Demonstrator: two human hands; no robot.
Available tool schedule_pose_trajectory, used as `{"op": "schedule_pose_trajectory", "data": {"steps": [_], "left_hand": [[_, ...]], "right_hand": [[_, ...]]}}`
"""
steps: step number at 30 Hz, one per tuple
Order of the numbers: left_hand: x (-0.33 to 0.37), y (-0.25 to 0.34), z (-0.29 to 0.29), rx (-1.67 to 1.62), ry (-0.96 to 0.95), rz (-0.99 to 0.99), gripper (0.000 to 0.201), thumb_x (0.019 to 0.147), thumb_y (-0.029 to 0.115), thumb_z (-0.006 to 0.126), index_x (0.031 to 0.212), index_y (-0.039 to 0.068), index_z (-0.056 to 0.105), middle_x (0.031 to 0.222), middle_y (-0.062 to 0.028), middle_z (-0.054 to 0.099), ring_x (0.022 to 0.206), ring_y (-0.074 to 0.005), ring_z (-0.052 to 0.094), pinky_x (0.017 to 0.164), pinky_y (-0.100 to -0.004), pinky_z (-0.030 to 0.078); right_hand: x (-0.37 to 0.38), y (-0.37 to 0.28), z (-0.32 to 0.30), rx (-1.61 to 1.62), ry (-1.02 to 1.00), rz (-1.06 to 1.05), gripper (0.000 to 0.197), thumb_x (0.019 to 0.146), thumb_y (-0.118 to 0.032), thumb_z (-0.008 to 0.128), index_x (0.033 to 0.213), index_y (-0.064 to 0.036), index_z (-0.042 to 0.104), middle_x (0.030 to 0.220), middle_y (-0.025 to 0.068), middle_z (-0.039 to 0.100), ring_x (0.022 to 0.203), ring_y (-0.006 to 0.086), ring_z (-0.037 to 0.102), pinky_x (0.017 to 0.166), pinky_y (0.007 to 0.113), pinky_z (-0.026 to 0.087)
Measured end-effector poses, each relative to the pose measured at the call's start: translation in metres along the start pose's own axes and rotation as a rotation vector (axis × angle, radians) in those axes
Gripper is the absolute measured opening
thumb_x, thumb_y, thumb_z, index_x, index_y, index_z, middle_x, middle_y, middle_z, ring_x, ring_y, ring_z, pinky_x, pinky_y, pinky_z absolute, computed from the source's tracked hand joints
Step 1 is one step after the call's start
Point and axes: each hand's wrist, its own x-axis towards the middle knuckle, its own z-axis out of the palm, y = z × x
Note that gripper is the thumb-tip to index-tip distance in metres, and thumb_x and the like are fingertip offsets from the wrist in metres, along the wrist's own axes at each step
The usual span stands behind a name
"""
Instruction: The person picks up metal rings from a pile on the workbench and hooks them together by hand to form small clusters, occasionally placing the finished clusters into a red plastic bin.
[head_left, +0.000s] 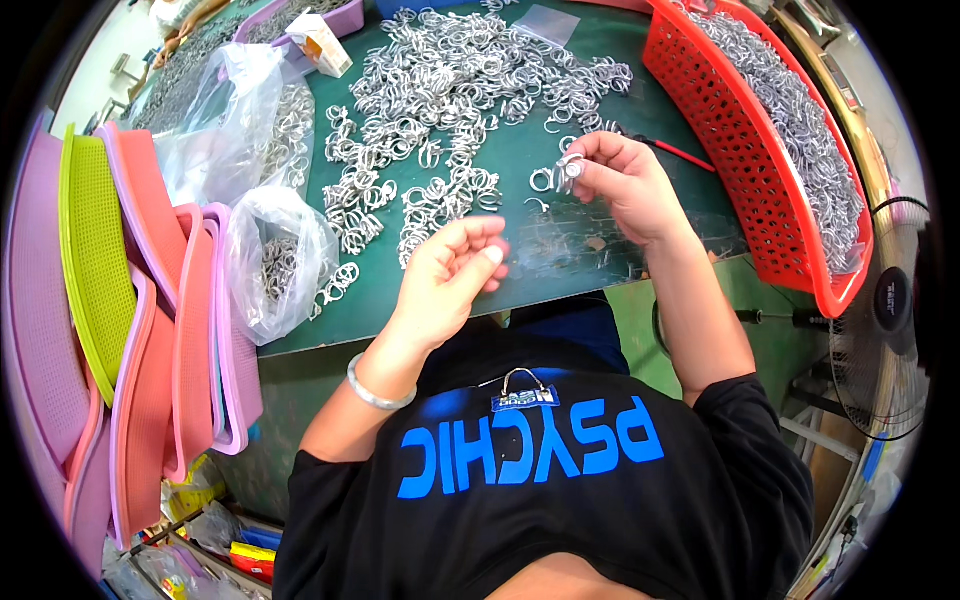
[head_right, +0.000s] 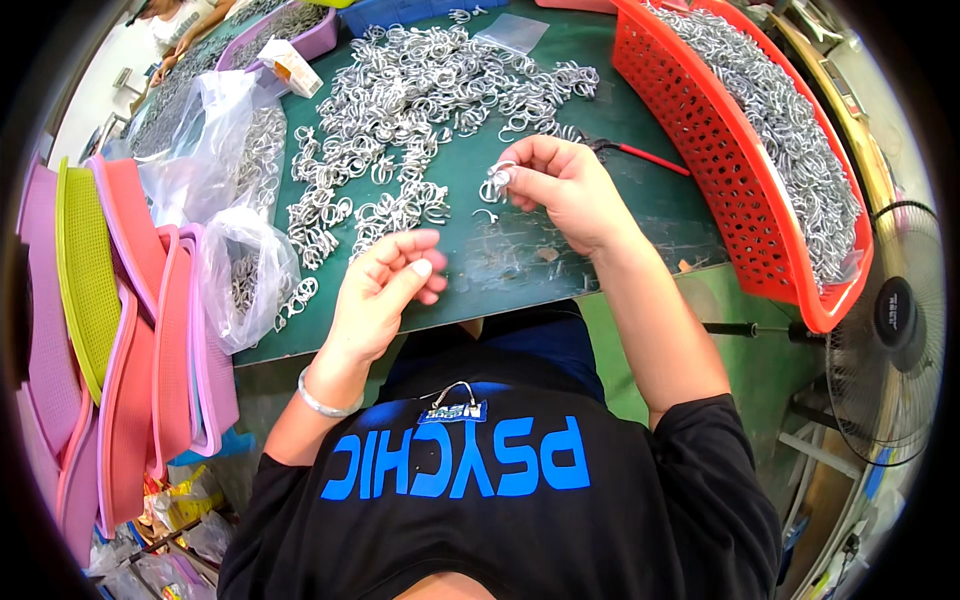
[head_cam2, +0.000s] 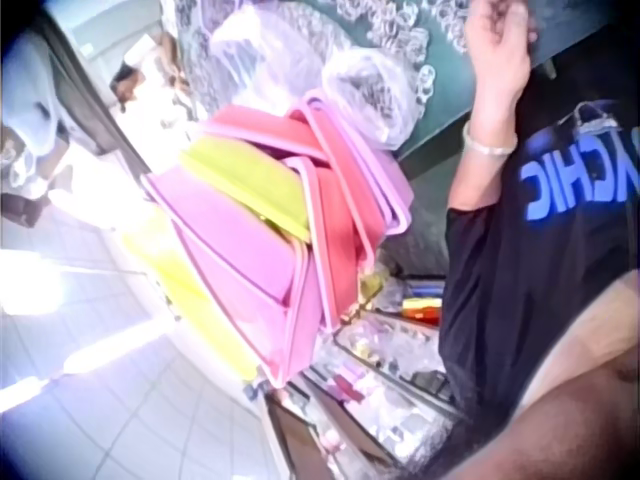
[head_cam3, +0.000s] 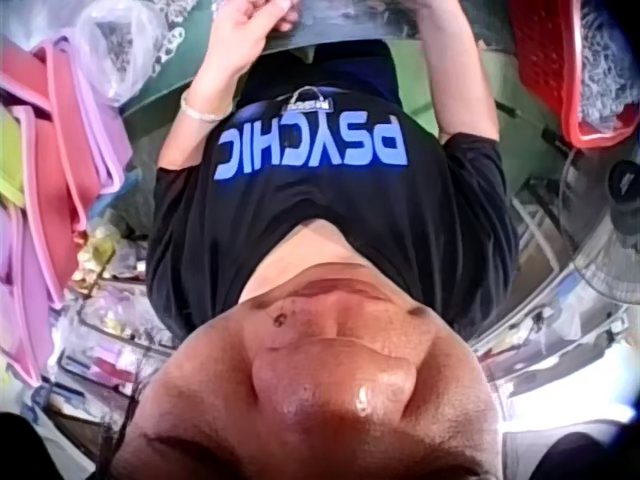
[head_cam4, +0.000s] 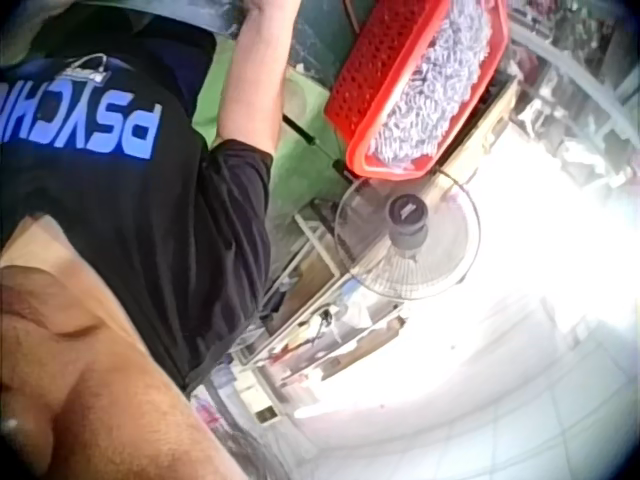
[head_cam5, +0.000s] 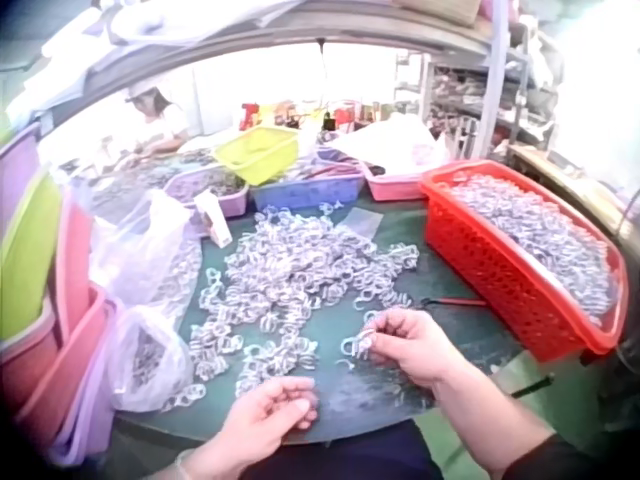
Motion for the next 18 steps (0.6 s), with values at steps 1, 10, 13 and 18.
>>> {"op": "schedule_pose_trajectory", "data": {"steps": [1,10,13,18], "left_hand": [[0.003,0.001,0.003,-0.02,0.02,0.043,0.028,0.086,0.008,0.051,0.113,-0.001,0.049,0.094,-0.0084,0.058,0.078,-0.0129,0.057,0.067,-0.0241,0.047],[0.01,0.011,0.013,-0.114,-0.011,0.147,0.028,0.084,0.008,0.056,0.109,0.0,0.048,0.092,-0.0064,0.061,0.077,-0.0079,0.057,0.065,-0.0202,0.044],[0.01,0.009,0.01,-0.095,0.006,0.141,0.023,0.084,0.008,0.056,0.105,0.0,0.05,0.088,-0.0066,0.062,0.076,-0.0084,0.058,0.064,-0.0202,0.045],[0.008,0.008,0.009,-0.097,0.004,0.123,0.021,0.085,0.009,0.056,0.103,0.0,0.052,0.087,-0.0062,0.062,0.075,-0.0085,0.058,0.063,-0.0199,0.046]], "right_hand": [[-0.001,0.002,0.005,0.119,-0.05,0.017,0.008,0.08,-0.005,0.059,0.088,-0.002,0.059,0.076,0.0012,0.06,0.064,0.0063,0.052,0.059,0.02,0.043],[-0.012,0.018,0.043,0.493,-0.182,0.131,0.008,0.082,-0.006,0.057,0.09,-0.0037,0.057,0.079,0.003,0.059,0.064,0.0089,0.054,0.059,0.02,0.045],[-0.014,0.021,0.044,0.512,-0.177,0.151,0.008,0.083,-0.007,0.057,0.09,-0.0037,0.057,0.079,0.003,0.059,0.064,0.0088,0.054,0.059,0.021,0.045],[-0.015,0.024,0.043,0.518,-0.187,0.18,0.007,0.084,-0.008,0.055,0.09,-0.0039,0.057,0.079,0.0039,0.06,0.064,0.0097,0.055,0.059,0.022,0.045]]}}
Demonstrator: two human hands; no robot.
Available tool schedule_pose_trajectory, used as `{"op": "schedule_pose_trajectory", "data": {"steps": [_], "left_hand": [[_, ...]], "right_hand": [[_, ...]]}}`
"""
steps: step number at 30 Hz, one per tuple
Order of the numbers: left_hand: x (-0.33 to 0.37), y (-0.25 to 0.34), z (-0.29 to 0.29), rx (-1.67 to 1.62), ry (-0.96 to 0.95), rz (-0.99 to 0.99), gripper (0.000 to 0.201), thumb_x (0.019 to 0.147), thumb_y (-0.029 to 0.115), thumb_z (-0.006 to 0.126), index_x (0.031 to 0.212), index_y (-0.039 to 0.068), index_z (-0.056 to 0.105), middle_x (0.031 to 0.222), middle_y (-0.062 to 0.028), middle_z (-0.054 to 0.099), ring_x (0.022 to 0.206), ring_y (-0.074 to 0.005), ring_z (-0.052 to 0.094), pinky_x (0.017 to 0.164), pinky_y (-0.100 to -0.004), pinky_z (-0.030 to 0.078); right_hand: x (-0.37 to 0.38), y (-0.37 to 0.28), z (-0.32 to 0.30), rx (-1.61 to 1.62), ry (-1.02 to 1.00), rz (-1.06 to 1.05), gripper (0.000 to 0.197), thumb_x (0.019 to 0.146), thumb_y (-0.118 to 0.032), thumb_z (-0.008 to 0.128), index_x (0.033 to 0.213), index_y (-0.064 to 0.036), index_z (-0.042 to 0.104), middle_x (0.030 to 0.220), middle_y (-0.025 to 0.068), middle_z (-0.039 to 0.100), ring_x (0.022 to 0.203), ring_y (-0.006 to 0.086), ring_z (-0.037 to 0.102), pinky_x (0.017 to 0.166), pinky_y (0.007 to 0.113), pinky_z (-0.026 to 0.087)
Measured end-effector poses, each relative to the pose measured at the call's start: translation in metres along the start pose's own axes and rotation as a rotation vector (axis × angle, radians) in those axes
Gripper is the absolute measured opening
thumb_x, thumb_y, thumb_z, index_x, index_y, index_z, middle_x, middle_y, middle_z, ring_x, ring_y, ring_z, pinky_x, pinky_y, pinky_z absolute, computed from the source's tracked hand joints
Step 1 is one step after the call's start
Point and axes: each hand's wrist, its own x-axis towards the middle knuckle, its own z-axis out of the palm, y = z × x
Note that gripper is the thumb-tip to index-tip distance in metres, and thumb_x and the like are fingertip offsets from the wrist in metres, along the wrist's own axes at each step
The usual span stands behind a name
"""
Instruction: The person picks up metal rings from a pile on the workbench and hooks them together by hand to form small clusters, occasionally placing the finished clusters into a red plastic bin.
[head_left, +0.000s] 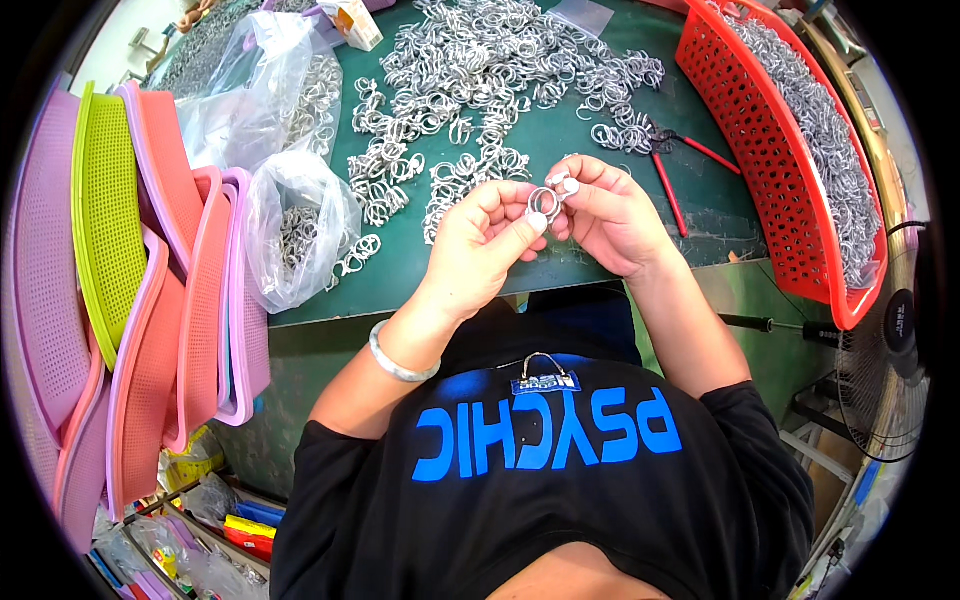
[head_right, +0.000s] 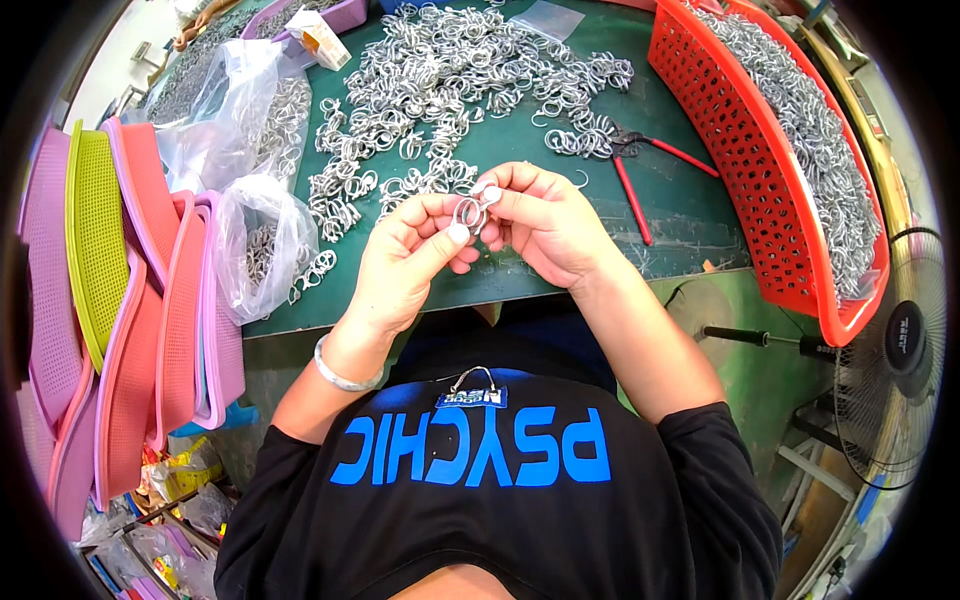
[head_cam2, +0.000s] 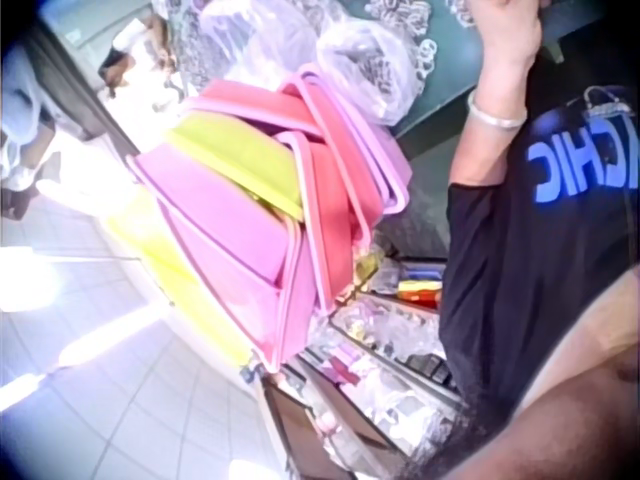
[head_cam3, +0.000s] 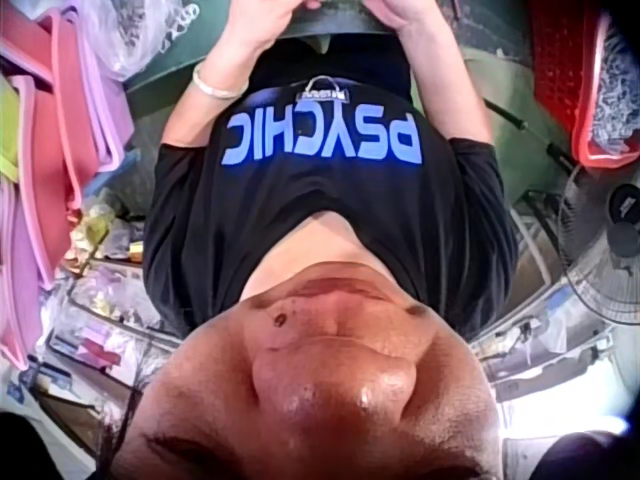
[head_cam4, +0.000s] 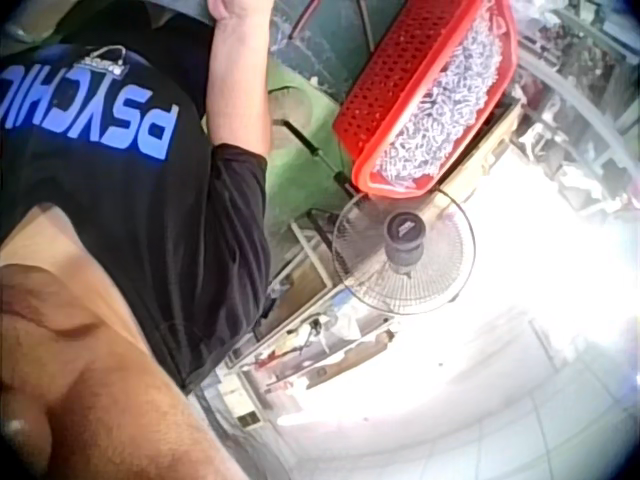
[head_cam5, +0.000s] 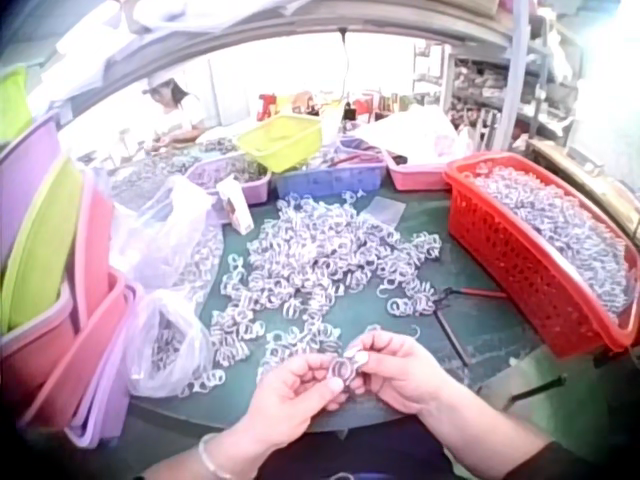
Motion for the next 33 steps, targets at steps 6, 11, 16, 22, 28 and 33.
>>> {"op": "schedule_pose_trajectory", "data": {"steps": [6,11,16,22,28,33], "left_hand": [[0.001,0.0019,-0.0009,-0.008,0.008,0.023,0.02,0.086,0.01,0.054,0.103,0.0,0.052,0.084,-0.0059,0.062,0.074,-0.0091,0.058,0.062,-0.0201,0.046],[0.0,-0.0009,-0.0019,-0.019,0.054,0.0,0.017,0.086,0.009,0.052,0.101,0.0,0.053,0.083,-0.0059,0.062,0.07,-0.0088,0.057,0.06,-0.0202,0.046],[0.0006,-0.0023,-0.0038,-0.044,0.079,-0.022,0.017,0.086,0.008,0.052,0.1,-0.001,0.053,0.082,-0.0058,0.06,0.067,-0.0087,0.056,0.058,-0.0204,0.046],[-0.0002,-0.0025,-0.0049,-0.078,0.074,-0.038,0.017,0.085,0.007,0.052,0.1,-0.001,0.053,0.082,-0.0062,0.06,0.066,-0.0091,0.056,0.057,-0.0206,0.046],[-0.0004,-0.0019,-0.0042,-0.081,0.069,-0.051,0.015,0.085,0.007,0.052,0.098,-0.001,0.054,0.081,-0.0065,0.06,0.065,-0.0097,0.057,0.056,-0.0209,0.047],[-0.0002,-0.0026,-0.0055,-0.038,0.055,-0.07,0.013,0.085,0.006,0.051,0.096,0.001,0.053,0.08,-0.0072,0.061,0.065,-0.0119,0.058,0.057,-0.0219,0.047]], "right_hand": [[-0.0006,0.0036,0.0024,0.018,0.019,0.001,0.008,0.085,-0.008,0.054,0.09,-0.0029,0.057,0.08,0.0053,0.06,0.064,0.0108,0.056,0.06,0.023,0.046],[-0.0019,0.0032,0.0005,-0.07,0.04,-0.012,0.01,0.085,-0.009,0.054,0.091,-0.002,0.057,0.08,0.0054,0.061,0.064,0.01,0.056,0.059,0.022,0.046],[-0.0034,0.004,-0.0009,-0.14,0.065,-0.015,0.012,0.085,-0.011,0.055,0.092,-0.0016,0.058,0.078,0.0051,0.061,0.062,0.0089,0.056,0.057,0.021,0.045],[-0.004,0.0059,-0.0024,-0.162,0.077,-0.005,0.013,0.086,-0.012,0.055,0.092,-0.0016,0.059,0.076,0.0045,0.062,0.061,0.0082,0.055,0.056,0.02,0.045],[-0.0045,0.0089,-0.0016,-0.187,0.085,-0.023,0.012,0.086,-0.011,0.054,0.092,-0.0021,0.06,0.077,0.0032,0.062,0.06,0.0068,0.053,0.055,0.019,0.044],[-0.0047,0.0107,-0.0016,-0.23,0.119,-0.021,0.013,0.085,-0.009,0.054,0.093,-0.0019,0.061,0.076,0.0019,0.061,0.06,0.0054,0.052,0.054,0.018,0.041]]}}
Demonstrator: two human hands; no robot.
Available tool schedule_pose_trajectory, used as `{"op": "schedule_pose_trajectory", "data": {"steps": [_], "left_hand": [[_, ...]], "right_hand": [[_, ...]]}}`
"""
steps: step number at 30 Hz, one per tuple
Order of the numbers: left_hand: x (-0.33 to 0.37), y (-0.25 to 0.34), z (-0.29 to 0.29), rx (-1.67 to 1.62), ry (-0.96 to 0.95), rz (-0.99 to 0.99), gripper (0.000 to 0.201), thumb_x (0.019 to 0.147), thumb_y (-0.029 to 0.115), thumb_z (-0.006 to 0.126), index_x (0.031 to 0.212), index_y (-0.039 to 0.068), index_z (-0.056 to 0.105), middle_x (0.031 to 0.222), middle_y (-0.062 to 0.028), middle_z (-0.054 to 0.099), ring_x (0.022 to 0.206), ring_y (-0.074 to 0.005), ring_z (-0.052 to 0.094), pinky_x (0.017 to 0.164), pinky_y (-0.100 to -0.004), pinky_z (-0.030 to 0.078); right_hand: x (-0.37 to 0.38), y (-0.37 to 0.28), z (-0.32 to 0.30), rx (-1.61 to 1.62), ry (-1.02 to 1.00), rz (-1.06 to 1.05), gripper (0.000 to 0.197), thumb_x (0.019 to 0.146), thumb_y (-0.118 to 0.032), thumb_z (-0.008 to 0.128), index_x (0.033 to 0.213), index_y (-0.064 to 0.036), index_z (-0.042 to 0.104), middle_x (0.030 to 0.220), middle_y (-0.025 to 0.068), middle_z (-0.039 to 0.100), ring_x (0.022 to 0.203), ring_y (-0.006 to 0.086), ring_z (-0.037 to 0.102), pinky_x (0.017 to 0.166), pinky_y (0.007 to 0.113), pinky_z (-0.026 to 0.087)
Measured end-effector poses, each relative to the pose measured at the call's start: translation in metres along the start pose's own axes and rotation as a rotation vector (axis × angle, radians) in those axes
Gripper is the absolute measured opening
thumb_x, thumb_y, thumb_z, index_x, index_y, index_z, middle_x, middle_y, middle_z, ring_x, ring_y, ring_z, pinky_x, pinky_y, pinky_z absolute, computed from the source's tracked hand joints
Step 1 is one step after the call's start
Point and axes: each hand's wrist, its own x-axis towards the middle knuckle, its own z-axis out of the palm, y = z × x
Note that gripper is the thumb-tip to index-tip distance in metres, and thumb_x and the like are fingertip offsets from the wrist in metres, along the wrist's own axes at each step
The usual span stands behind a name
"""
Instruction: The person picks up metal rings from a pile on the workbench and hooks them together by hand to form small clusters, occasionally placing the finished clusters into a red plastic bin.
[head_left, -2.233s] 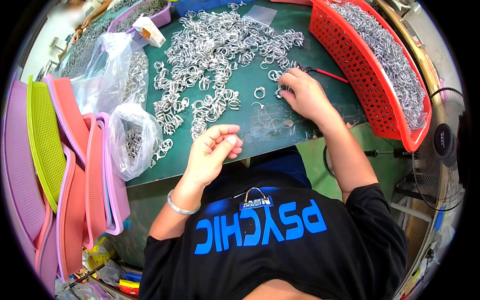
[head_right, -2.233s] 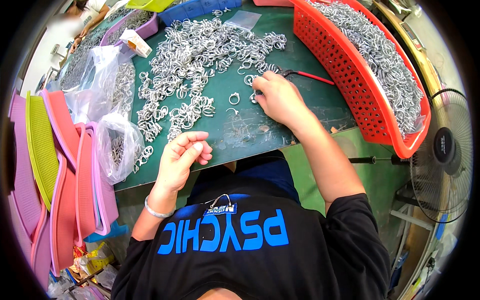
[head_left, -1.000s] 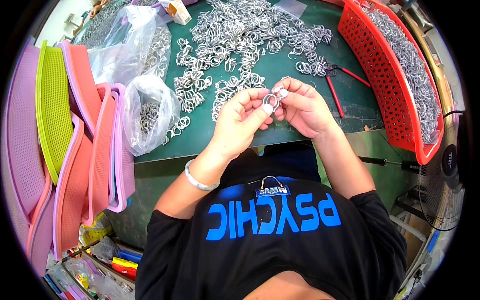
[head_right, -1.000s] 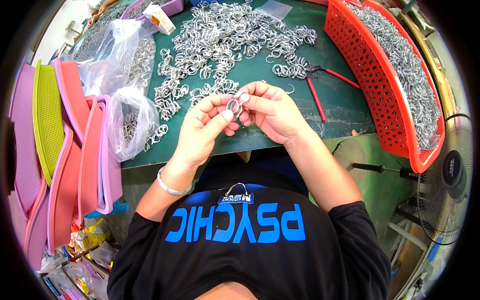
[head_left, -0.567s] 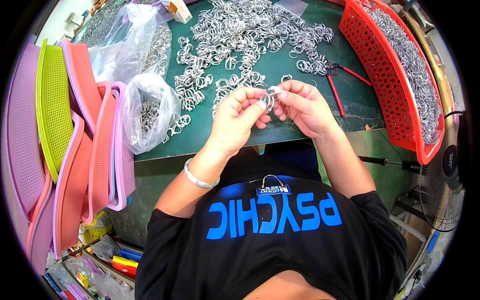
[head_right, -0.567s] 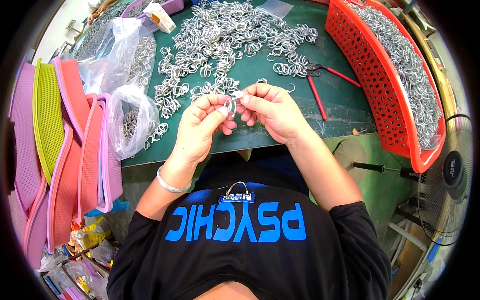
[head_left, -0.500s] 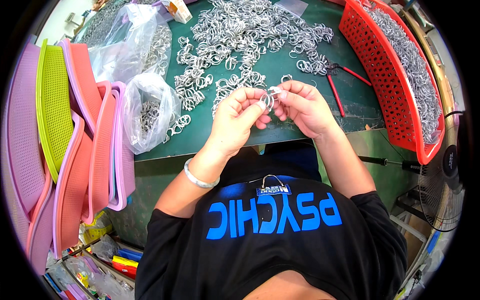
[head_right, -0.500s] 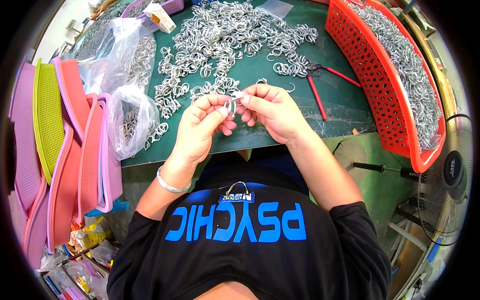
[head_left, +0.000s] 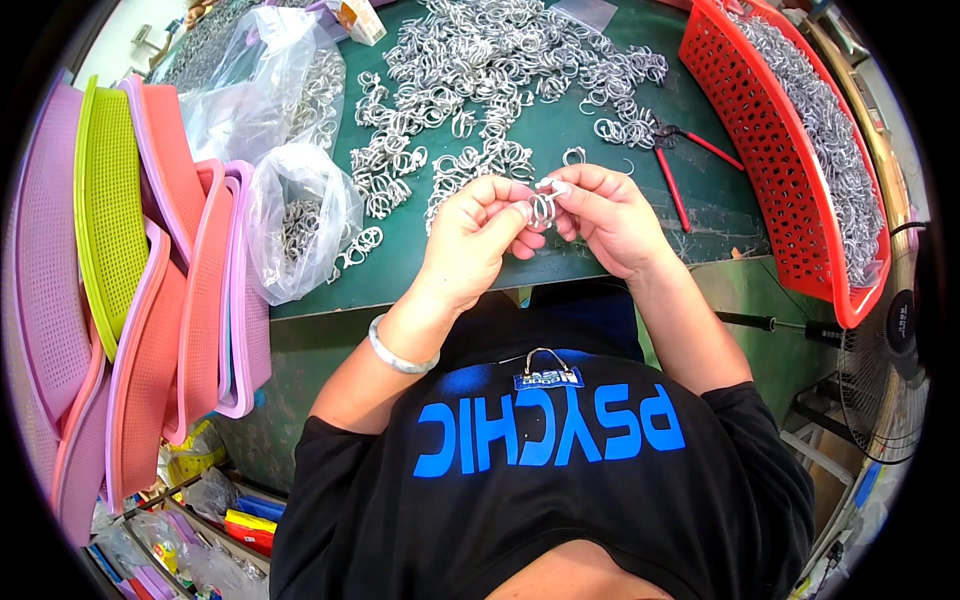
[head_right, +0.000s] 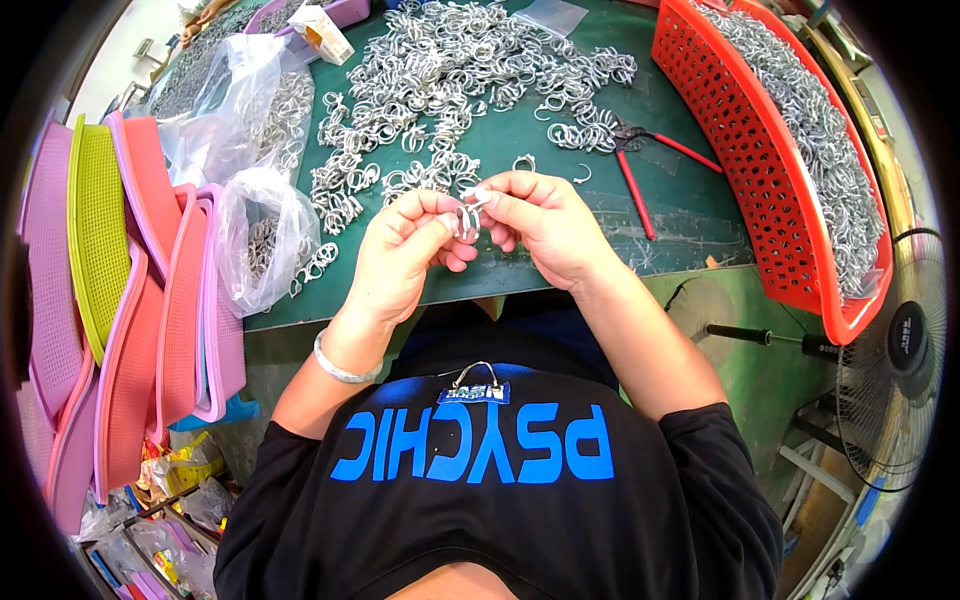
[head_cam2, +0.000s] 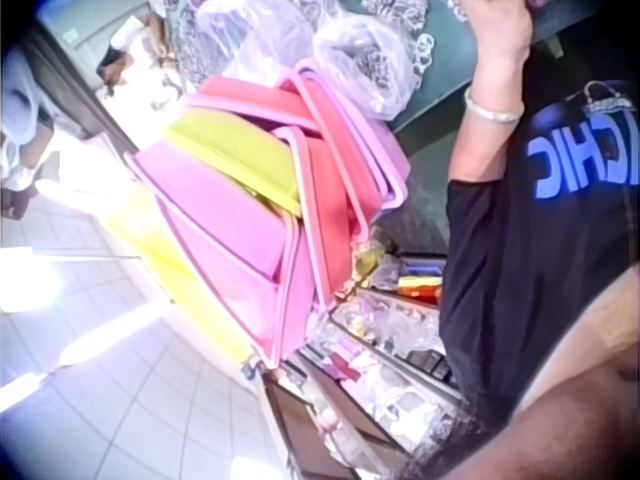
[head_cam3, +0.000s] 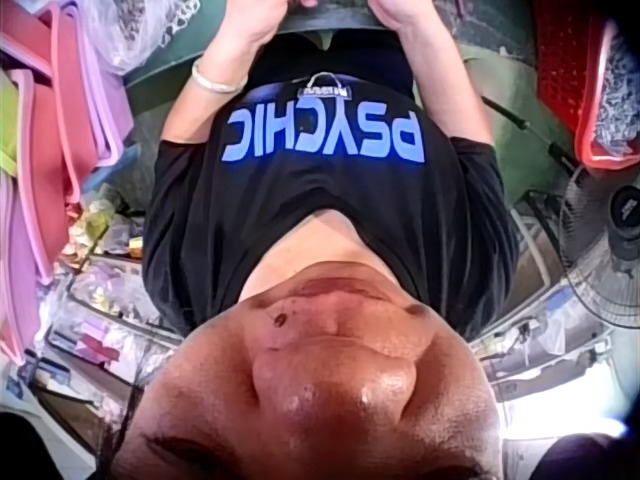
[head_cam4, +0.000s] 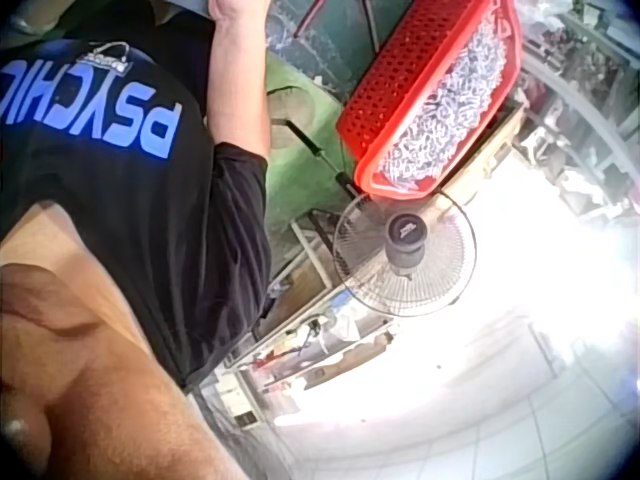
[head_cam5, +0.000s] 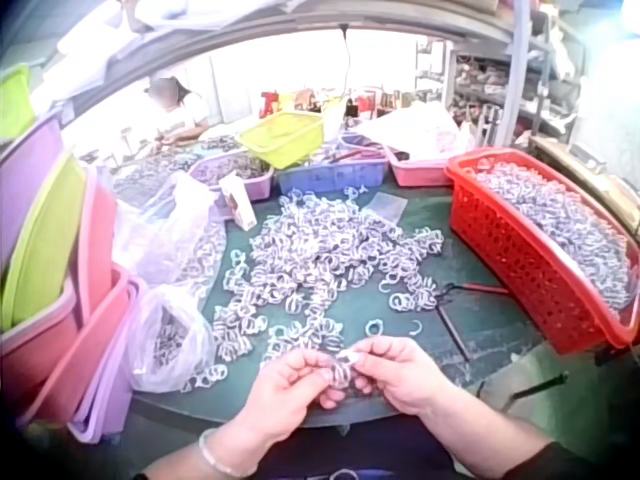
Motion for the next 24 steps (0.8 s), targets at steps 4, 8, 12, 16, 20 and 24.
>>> {"op": "schedule_pose_trajectory", "data": {"steps": [4,8,12,16,20,24], "left_hand": [[0.0,0.0,0.0,0.01,0.007,-0.009,0.01,0.085,0.005,0.05,0.094,0.001,0.052,0.079,-0.0078,0.061,0.064,-0.0131,0.06,0.055,-0.0222,0.048],[0.001,0.0,0.0,-0.027,0.011,-0.035,0.007,0.086,0.006,0.049,0.091,0.002,0.052,0.079,-0.0087,0.061,0.064,-0.0143,0.061,0.055,-0.0232,0.05],[0.002,0.001,-0.001,-0.06,0.009,-0.058,0.007,0.086,0.006,0.048,0.091,0.002,0.051,0.079,-0.0093,0.061,0.064,-0.0151,0.061,0.057,-0.0242,0.05],[0.006,-0.003,-0.006,-0.173,0.018,-0.123,0.008,0.086,0.007,0.047,0.09,0.003,0.052,0.08,-0.0098,0.061,0.066,-0.0161,0.061,0.058,-0.025,0.051],[0.007,-0.006,-0.004,-0.314,0.062,-0.17,0.009,0.086,0.007,0.047,0.087,0.004,0.055,0.081,-0.0078,0.062,0.071,-0.016,0.061,0.063,-0.0268,0.05],[0.007,-0.008,-0.003,-0.33,0.102,-0.191,0.01,0.086,0.008,0.047,0.087,0.005,0.056,0.08,-0.0054,0.061,0.073,-0.0149,0.059,0.066,-0.0277,0.048]], "right_hand": [[-0.001,-0.001,0.003,-0.013,-0.011,-0.004,0.013,0.085,-0.009,0.055,0.094,-0.0017,0.061,0.076,0.0018,0.061,0.06,0.0053,0.051,0.054,0.018,0.041],[-0.003,0.0,0.005,-0.045,-0.01,-0.025,0.013,0.084,-0.009,0.055,0.093,-0.0012,0.061,0.077,0.0018,0.061,0.062,0.0051,0.051,0.055,0.018,0.042],[-0.004,0.003,0.006,-0.122,0.016,-0.098,0.012,0.084,-0.009,0.055,0.093,-0.0014,0.061,0.077,0.0015,0.06,0.063,0.0051,0.051,0.055,0.018,0.042],[-0.004,0.008,0.004,-0.214,0.027,-0.183,0.012,0.084,-0.009,0.055,0.092,-0.0013,0.061,0.078,0.0006,0.06,0.063,0.0055,0.051,0.057,0.019,0.042],[-0.005,0.012,0.005,-0.432,0.042,-0.418,0.01,0.083,-0.003,0.055,0.09,0.0008,0.061,0.078,0.003,0.059,0.065,0.008,0.053,0.059,0.021,0.043],[-0.004,0.008,0.006,-0.783,0.049,-0.719,0.011,0.078,0.004,0.056,0.087,0.0013,0.061,0.078,0.0087,0.059,0.069,0.015,0.056,0.061,0.024,0.044]]}}
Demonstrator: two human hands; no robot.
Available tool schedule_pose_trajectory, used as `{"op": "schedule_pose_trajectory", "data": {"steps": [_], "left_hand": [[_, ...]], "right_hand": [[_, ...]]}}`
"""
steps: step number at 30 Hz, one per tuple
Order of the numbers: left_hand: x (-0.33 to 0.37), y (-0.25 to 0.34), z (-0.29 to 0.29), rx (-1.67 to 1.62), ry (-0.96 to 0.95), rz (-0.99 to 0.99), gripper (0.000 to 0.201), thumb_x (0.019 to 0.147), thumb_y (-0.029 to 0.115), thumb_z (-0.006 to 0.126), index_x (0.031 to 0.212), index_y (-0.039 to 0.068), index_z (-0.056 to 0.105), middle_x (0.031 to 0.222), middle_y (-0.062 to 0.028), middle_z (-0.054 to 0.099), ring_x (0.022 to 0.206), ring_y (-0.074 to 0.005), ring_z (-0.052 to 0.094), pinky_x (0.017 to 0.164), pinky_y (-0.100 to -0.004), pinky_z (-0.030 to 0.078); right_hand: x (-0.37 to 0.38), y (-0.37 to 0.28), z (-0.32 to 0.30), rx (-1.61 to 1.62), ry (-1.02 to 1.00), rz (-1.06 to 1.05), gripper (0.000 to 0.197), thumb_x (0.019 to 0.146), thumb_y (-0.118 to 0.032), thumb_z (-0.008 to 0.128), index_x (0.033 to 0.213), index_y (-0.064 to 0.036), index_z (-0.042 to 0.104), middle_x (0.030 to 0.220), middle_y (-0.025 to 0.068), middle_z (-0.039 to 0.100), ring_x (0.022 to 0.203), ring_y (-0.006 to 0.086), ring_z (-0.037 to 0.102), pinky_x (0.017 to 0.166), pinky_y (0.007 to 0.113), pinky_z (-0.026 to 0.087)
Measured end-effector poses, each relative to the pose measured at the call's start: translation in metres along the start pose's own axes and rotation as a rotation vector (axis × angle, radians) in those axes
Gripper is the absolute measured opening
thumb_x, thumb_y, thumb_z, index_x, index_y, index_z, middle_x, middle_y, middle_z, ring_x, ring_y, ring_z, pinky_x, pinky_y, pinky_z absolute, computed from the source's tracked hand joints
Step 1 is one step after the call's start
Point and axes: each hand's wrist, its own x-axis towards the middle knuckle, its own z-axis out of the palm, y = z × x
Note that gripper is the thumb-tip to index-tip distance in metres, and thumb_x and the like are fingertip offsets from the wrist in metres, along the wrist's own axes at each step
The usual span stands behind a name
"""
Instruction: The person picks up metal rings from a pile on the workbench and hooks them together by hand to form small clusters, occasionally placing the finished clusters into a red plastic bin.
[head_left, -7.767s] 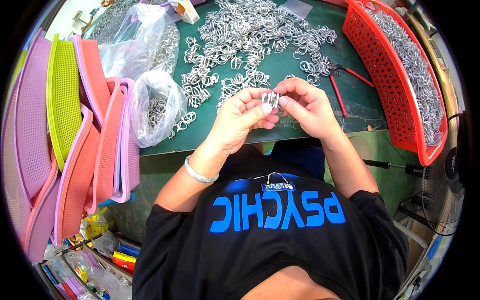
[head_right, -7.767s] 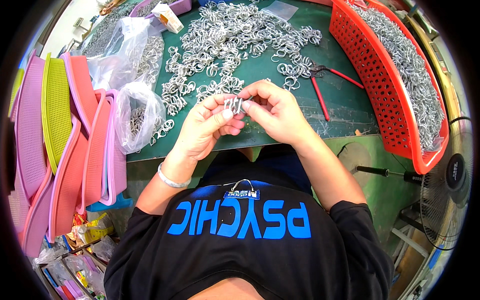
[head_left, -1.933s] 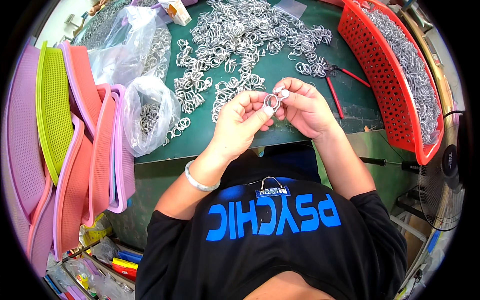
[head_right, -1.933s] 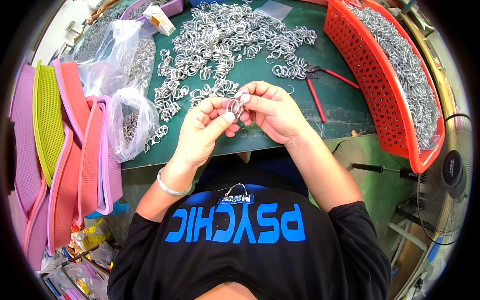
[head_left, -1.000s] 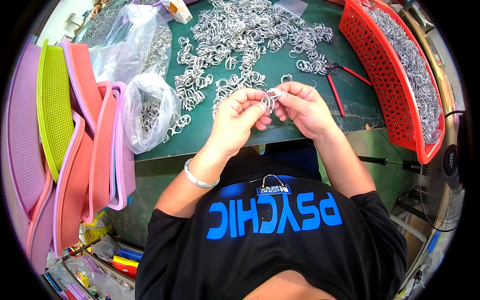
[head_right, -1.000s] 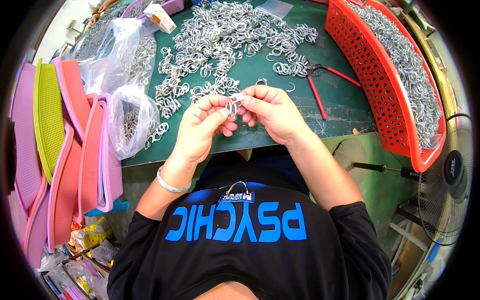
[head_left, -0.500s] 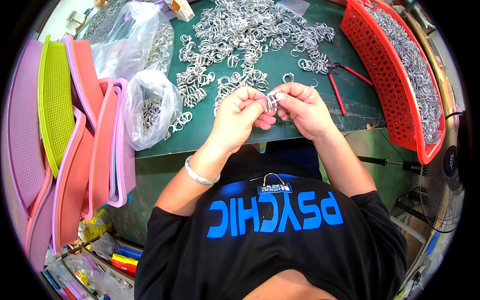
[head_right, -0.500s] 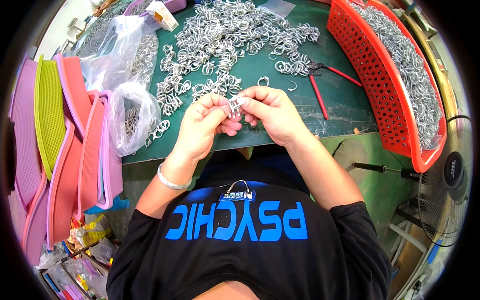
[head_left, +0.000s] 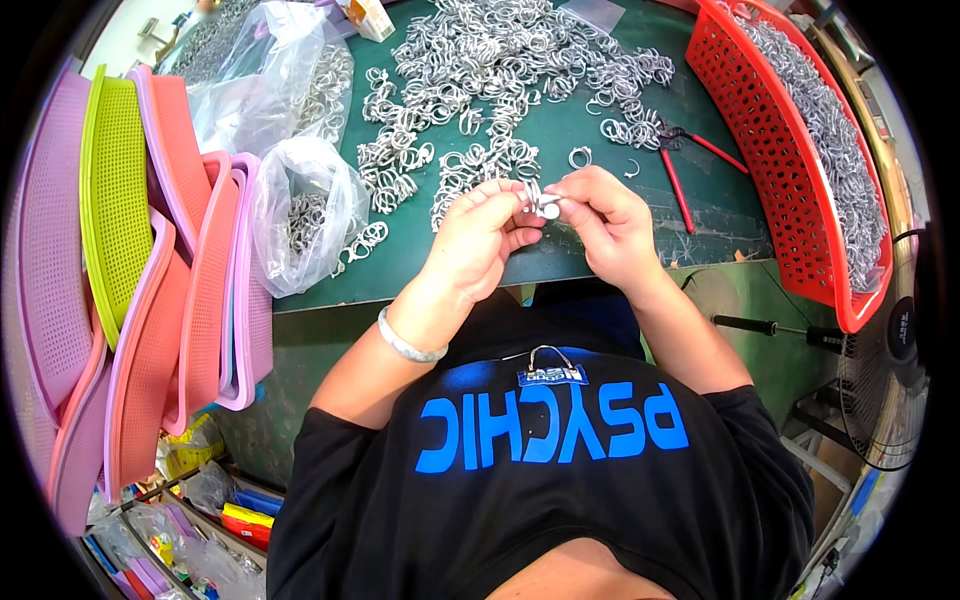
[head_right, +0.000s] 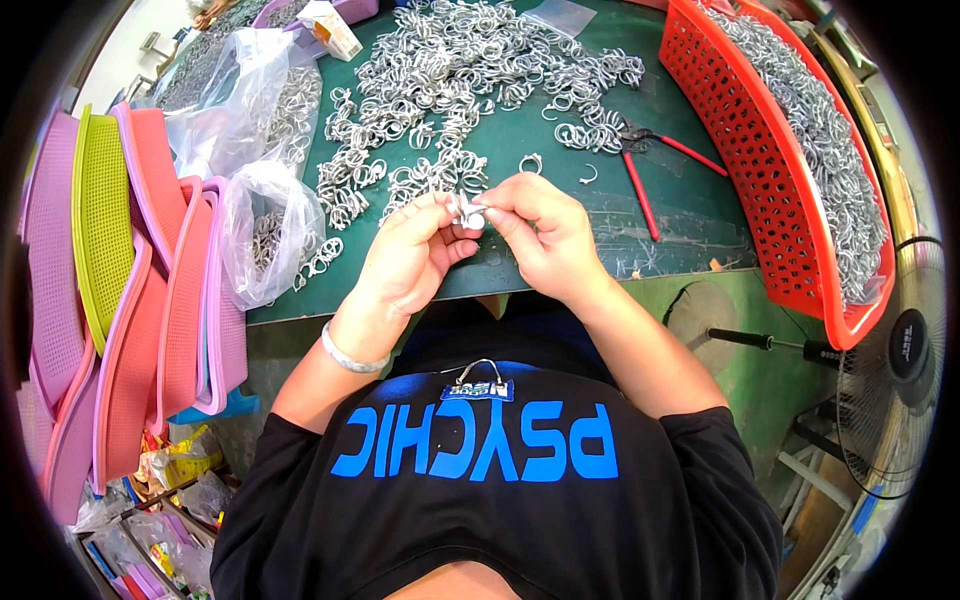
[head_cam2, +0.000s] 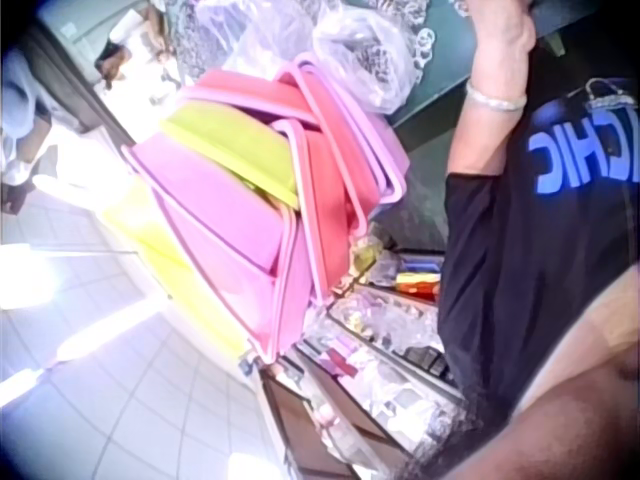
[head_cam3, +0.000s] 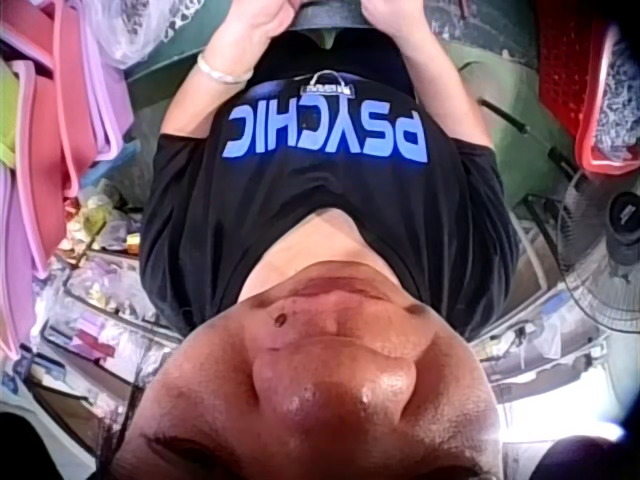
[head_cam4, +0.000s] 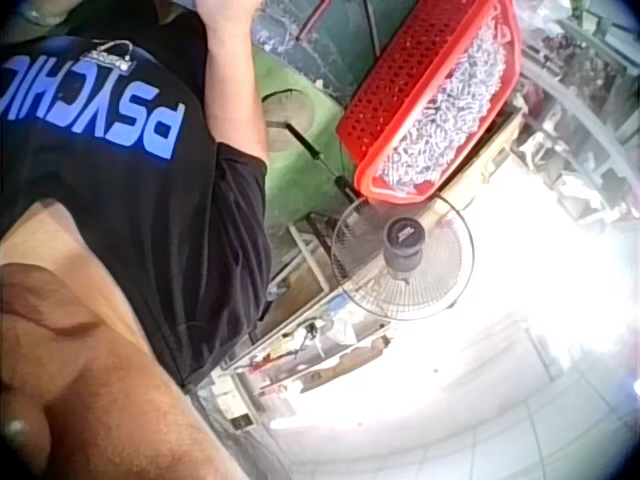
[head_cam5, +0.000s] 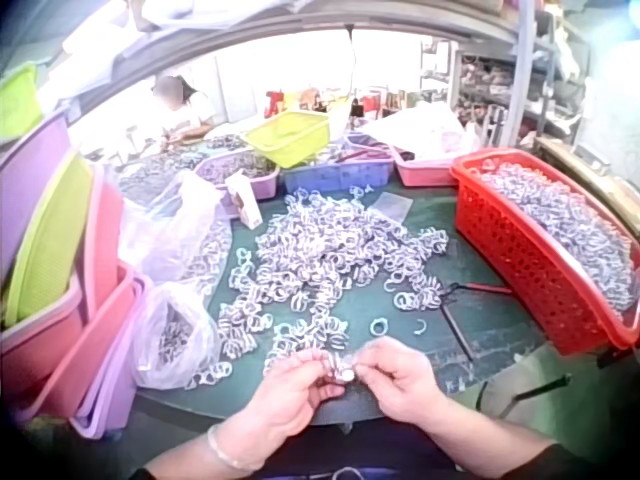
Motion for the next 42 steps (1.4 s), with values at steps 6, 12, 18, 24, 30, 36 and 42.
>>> {"op": "schedule_pose_trajectory", "data": {"steps": [6,12,18,24,30,36,42], "left_hand": [[0.0,-0.002,-0.001,-0.117,-0.029,-0.073,0.009,0.086,0.01,0.048,0.087,0.005,0.055,0.081,-0.0043,0.058,0.071,-0.0136,0.055,0.065,-0.0277,0.046],[-0.001,-0.004,-0.003,-0.21,-0.066,-0.121,0.01,0.084,0.01,0.047,0.086,0.004,0.054,0.079,-0.0055,0.058,0.07,-0.014,0.056,0.064,-0.0277,0.047],[0.002,-0.007,-0.013,-0.36,-0.146,-0.189,0.013,0.084,0.014,0.044,0.085,0.006,0.055,0.078,-0.0069,0.058,0.069,-0.0179,0.055,0.067,-0.0318,0.046],[-0.008,0.001,-0.018,-0.254,-0.22,-0.062,0.01,0.084,0.011,0.045,0.085,0.004,0.053,0.079,-0.0077,0.059,0.069,-0.0169,0.056,0.064,-0.0287,0.048],[-0.026,0.007,-0.031,-0.153,-0.118,-0.01,0.006,0.084,0.009,0.048,0.084,0.004,0.051,0.08,-0.01,0.059,0.066,-0.0177,0.059,0.059,-0.0261,0.049],[-0.037,0.013,-0.049,-0.125,-0.024,0.063,0.007,0.086,0.01,0.048,0.085,0.004,0.051,0.081,-0.0112,0.06,0.067,-0.0179,0.061,0.056,-0.024,0.05],[-0.04,0.015,-0.065,-0.136,-0.013,0.118,0.006,0.086,0.009,0.049,0.087,0.004,0.051,0.081,-0.0102,0.06,0.067,-0.017,0.061,0.056,-0.0236,0.05]], "right_hand": [[-0.003,0.001,-0.002,0.023,0.002,0.037,0.013,0.075,0.005,0.057,0.087,0.0002,0.062,0.078,0.0101,0.059,0.069,0.0179,0.058,0.062,0.025,0.045],[0.0,-0.006,-0.001,-0.141,0.034,-0.113,0.015,0.073,0.006,0.059,0.086,-0.0014,0.062,0.08,0.0091,0.058,0.067,0.0183,0.057,0.059,0.025,0.045],[0.002,-0.006,-0.005,-0.192,-0.016,-0.179,0.015,0.074,0.006,0.058,0.086,-0.0013,0.061,0.08,0.0092,0.057,0.068,0.0179,0.057,0.059,0.025,0.045],[0.011,0.005,-0.002,0.617,-0.014,0.47,0.011,0.084,0.001,0.047,0.091,0.003,0.056,0.09,0.0088,0.058,0.075,0.0156,0.058,0.066,0.027,0.047],[0.05,0.016,0.0,1.121,-0.252,0.503,0.023,0.076,0.0,0.049,0.099,0.0001,0.049,0.101,0.0163,0.056,0.089,0.0251,0.058,0.077,0.036,0.047],[0.094,0.013,0.024,0.887,-0.189,0.715,0.006,0.078,-0.005,0.054,0.08,-0.0014,0.05,0.084,0.0134,0.058,0.072,0.0193,0.059,0.06,0.03,0.05],[0.117,0.016,0.054,0.251,-0.44,0.587,0.017,0.072,0.002,0.047,0.087,-0.0022,0.052,0.078,0.0059,0.055,0.061,0.0097,0.051,0.053,0.022,0.043]]}}
